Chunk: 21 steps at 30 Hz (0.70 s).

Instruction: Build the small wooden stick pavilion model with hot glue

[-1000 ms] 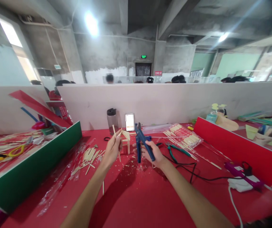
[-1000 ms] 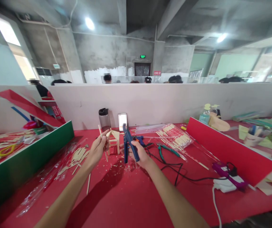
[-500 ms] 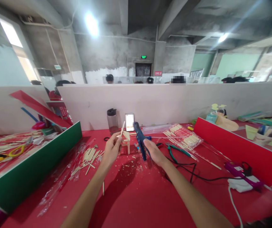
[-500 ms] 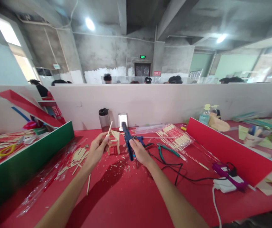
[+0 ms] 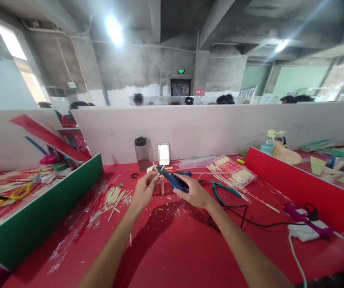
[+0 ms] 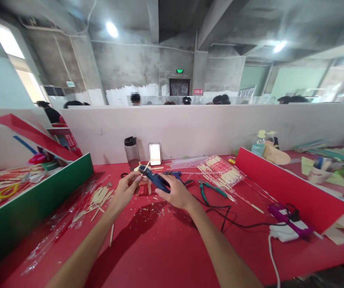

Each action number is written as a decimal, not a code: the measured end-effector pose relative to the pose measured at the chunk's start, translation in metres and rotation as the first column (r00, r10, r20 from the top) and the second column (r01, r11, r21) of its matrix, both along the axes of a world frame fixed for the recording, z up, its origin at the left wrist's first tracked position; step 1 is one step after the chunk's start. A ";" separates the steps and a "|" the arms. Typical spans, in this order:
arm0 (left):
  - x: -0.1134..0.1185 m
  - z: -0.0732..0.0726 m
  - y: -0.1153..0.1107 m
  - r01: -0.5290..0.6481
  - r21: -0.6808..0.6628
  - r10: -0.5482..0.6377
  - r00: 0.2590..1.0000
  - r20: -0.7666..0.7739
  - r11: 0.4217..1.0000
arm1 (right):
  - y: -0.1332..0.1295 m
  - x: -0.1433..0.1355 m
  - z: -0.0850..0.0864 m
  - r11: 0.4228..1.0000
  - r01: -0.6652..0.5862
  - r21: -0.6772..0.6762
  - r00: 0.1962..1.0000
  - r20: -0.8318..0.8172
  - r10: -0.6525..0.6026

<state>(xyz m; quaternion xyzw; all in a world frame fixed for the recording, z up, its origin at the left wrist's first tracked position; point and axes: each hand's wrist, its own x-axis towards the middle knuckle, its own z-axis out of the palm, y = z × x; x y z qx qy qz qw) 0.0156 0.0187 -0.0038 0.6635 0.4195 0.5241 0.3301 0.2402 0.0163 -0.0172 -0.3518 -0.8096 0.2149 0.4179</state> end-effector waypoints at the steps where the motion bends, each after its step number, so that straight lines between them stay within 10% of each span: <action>1: 0.000 0.000 0.000 -0.005 0.000 0.005 1.000 -0.016 1.000 | 0.000 0.000 0.000 1.000 0.005 0.002 1.000 0.005 -0.005; 21: -0.001 -0.002 0.001 -0.024 0.019 0.025 0.999 -0.042 1.000 | -0.004 0.001 0.010 1.000 0.017 -0.005 1.000 -0.016 -0.017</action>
